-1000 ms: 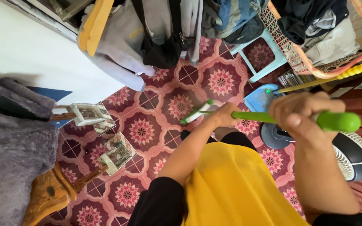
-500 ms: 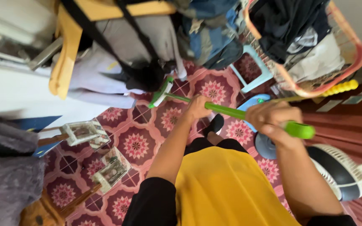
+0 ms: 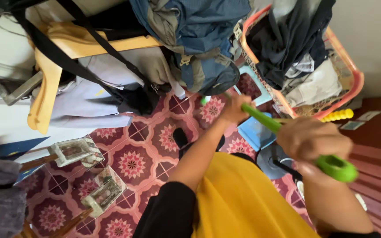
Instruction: The person sweeps the tiled floor using a broom and a dustpan, moving debris from different areas into the dustpan.
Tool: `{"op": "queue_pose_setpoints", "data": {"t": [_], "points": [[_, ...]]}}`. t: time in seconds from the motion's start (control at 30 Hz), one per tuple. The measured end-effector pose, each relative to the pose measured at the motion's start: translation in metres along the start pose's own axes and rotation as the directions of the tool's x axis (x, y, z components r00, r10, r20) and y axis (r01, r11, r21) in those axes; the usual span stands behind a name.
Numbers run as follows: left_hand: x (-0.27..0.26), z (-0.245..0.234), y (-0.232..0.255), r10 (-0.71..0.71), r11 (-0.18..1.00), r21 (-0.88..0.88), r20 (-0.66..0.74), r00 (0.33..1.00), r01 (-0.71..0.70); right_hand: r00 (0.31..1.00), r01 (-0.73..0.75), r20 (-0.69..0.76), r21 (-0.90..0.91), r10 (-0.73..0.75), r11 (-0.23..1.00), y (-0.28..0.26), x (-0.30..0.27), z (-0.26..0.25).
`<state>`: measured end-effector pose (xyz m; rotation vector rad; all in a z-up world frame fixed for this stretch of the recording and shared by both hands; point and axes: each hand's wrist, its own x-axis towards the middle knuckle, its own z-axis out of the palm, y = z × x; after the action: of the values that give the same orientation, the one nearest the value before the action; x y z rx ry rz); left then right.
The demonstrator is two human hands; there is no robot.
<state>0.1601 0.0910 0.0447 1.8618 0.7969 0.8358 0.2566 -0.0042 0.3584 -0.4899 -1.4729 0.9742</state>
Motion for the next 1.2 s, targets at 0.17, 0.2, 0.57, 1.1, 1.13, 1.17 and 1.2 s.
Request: {"op": "queue_pose_setpoints", "data": {"t": [0.17,0.2,0.57,1.1,1.13,1.17,1.2], "points": [[0.028,-0.037,0.009,0.119,0.992,0.076,-0.258,0.959,-0.103,0.99,0.038,-0.12,-0.311,-0.079,0.95,0.032,0.016,0.03],[0.029,-0.041,0.015,0.062,0.997,0.071,-0.303,0.951,-0.042,0.96,0.068,-0.233,-0.354,-0.158,0.933,0.039,0.016,0.036],[0.024,-0.059,-0.068,0.073,0.997,-0.018,-0.176,0.982,-0.078,0.935,0.011,-0.302,-0.493,-0.184,0.87,0.112,-0.001,0.068],[-0.073,-0.104,-0.1,0.025,0.974,0.225,0.068,0.997,-0.04,0.82,-0.062,-0.567,0.048,0.078,0.997,0.113,-0.056,0.093],[-0.076,-0.108,-0.097,0.033,0.973,0.227,0.066,0.997,-0.047,0.822,-0.055,-0.566,0.044,0.07,0.998,0.11,-0.055,0.096],[-0.079,-0.111,-0.094,-0.024,0.984,0.18,0.111,0.994,0.004,0.819,-0.05,-0.573,0.001,0.042,0.999,0.105,-0.053,0.102],[-0.082,-0.116,-0.092,-0.083,0.989,0.138,0.156,0.984,0.061,0.816,-0.046,-0.578,-0.036,0.017,0.998,0.1,-0.051,0.107]]}}
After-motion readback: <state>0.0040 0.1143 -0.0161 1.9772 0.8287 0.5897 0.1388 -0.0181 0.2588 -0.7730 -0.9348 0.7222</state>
